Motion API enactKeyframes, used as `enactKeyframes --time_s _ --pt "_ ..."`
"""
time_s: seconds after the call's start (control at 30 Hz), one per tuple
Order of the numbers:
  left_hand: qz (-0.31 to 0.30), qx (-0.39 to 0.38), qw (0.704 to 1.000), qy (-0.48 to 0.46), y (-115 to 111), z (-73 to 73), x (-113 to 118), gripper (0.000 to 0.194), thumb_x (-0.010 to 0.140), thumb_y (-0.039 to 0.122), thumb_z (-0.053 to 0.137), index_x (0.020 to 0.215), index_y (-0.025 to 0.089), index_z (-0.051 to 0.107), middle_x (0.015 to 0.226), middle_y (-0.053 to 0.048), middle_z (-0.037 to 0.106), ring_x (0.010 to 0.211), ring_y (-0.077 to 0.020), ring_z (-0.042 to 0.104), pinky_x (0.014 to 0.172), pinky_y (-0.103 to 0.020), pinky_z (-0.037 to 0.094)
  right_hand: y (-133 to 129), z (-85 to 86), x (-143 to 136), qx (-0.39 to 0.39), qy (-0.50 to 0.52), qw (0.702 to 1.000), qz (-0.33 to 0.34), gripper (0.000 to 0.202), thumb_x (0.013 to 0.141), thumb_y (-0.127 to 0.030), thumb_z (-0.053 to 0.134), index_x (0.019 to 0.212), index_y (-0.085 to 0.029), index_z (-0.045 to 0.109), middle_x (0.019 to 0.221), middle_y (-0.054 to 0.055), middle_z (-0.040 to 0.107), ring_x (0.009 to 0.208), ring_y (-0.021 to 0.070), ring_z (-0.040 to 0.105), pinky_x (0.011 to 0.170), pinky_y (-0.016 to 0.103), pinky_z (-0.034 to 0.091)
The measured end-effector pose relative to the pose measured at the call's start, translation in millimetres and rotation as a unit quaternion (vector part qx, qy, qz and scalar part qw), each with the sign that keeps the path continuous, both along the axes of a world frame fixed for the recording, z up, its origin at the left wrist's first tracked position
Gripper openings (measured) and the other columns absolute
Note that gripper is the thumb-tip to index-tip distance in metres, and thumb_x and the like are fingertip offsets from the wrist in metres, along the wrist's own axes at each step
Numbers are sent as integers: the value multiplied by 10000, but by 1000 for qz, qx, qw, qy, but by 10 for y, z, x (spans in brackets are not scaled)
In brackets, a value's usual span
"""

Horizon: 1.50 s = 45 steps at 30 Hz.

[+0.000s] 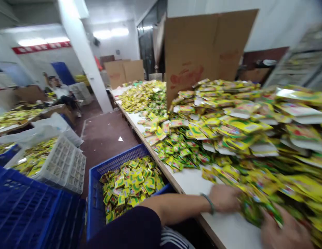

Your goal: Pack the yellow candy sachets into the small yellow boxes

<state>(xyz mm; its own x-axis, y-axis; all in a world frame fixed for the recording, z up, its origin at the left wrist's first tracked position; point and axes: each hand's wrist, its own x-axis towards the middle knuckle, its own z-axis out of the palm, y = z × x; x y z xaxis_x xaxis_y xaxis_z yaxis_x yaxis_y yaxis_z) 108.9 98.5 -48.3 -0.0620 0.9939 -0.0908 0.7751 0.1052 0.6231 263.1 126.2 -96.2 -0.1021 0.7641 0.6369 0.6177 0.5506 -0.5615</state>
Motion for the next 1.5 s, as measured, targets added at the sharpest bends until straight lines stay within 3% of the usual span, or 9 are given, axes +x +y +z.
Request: enactKeyframes --time_s 0.13,0.37,0.53,0.7,0.83,1.03,1.23,1.37,1.5 --pt "70 2 996 -53 -74 258 -229 235 737 111 604 876 195 774 828 -59 740 793 -203 663 708 -277 500 1 61 118 -110 17 991 -80 658 811 -553 523 1339 -160 533 1148 255 650 1063 417 640 794 555 510" --pt "87 -2 996 -20 94 51 -598 354 852 255 614 1187 143 641 982 -106 709 887 -240 644 804 -337 470 112 79 172 -139 48 988 -49 413 814 -431 624 1145 -185 593 1103 141 703 1006 287 658 885 438 517" --pt "87 47 988 115 43 39 -514 459 830 375 685 1221 162 577 1106 -137 648 959 -267 631 825 -343 467 64 135 167 -185 114 975 -54 542 809 -460 659 1243 -157 542 1129 151 692 1018 264 657 903 418 516" --pt "-27 13 979 202 94 19 -291 449 772 328 758 1171 188 608 1129 -146 612 1100 -312 564 933 -379 439 5 191 135 -185 76 979 -35 323 859 -476 603 1004 -195 668 1043 116 710 999 257 657 918 406 506" --pt "-20 20 981 193 117 -20 -263 475 792 310 729 1212 152 574 1187 -181 617 1136 -330 557 940 -404 431 -59 190 164 -250 98 962 -52 319 824 -495 633 931 -197 670 915 83 721 829 235 656 806 380 523" --pt "-21 -23 999 -40 70 -63 -396 182 805 316 656 928 181 658 836 -39 681 793 -209 610 701 -288 422 -170 179 187 -302 211 929 -39 299 796 -500 632 878 -212 623 906 54 695 866 211 641 810 350 519" --pt "48 -29 943 -329 -67 -166 -461 328 703 449 722 797 171 575 650 31 581 606 -113 509 572 -226 376 -321 151 113 -419 373 825 69 571 627 -436 821 1092 -205 583 1008 46 702 856 189 666 712 317 562" --pt "90 -47 898 -429 -118 -159 -473 435 596 443 811 829 170 565 537 78 473 496 -85 440 505 -220 309 -389 250 67 -396 325 856 75 462 678 -424 801 1040 -204 616 984 47 707 893 207 668 787 375 587" --pt "70 -64 901 -422 -167 -103 -478 462 551 440 851 818 159 600 487 94 421 480 -80 408 498 -222 264 -449 433 -30 -404 265 866 128 402 728 -424 750 1035 -223 585 1056 47 669 867 192 666 707 343 598"
